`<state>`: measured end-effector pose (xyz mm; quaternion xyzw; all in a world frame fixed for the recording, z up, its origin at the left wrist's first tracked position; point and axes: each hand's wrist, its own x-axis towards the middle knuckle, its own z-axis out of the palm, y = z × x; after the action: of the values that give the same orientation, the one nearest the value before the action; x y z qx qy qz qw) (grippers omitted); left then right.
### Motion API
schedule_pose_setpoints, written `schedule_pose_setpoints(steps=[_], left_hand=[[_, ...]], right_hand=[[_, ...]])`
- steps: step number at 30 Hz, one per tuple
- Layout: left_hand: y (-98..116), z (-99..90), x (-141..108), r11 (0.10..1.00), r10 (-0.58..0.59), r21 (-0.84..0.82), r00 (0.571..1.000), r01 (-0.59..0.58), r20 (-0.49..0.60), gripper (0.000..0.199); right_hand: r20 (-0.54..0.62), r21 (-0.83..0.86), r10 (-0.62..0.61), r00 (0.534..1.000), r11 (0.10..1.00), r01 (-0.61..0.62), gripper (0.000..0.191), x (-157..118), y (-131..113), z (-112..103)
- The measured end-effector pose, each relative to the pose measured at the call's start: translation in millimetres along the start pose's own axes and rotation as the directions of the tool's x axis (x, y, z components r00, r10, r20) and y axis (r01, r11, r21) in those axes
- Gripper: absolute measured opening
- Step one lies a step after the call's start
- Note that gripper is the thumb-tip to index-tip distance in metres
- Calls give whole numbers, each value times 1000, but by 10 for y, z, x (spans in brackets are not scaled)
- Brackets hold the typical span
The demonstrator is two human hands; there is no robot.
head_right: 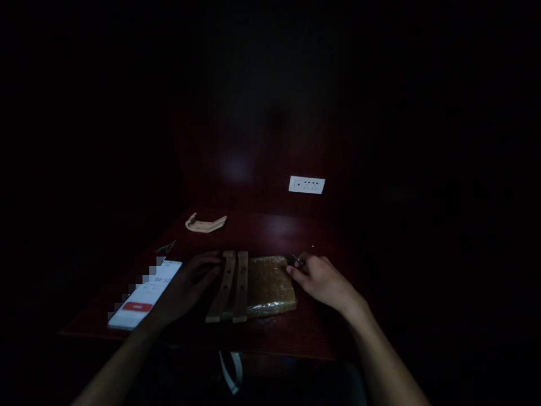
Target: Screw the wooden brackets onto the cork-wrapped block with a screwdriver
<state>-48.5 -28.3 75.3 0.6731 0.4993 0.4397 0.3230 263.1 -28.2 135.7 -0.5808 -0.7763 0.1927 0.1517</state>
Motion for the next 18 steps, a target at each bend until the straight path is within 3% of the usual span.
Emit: schedule_pose_setpoints(steps=[3,7,12,18], left_hand=[[27,-1,76,999,6,36,995,-10,103,30],[60,67,139,999,10,-34,973,-2,230,32],[75,197,197,999,47,-36,976,-40,213,28],[86,264,230,998,58,-44,975,-49,217,28]], right_hand=[[-49,20,-61,997,998,62,39,60,-49,-86],[-46,49,-127,991,990,129,41,117,-167,-97],[41,150,-173,984,975,165,45,245,-309,-12],[-33,164,-229,973,959,231,40,404,-365,76]])
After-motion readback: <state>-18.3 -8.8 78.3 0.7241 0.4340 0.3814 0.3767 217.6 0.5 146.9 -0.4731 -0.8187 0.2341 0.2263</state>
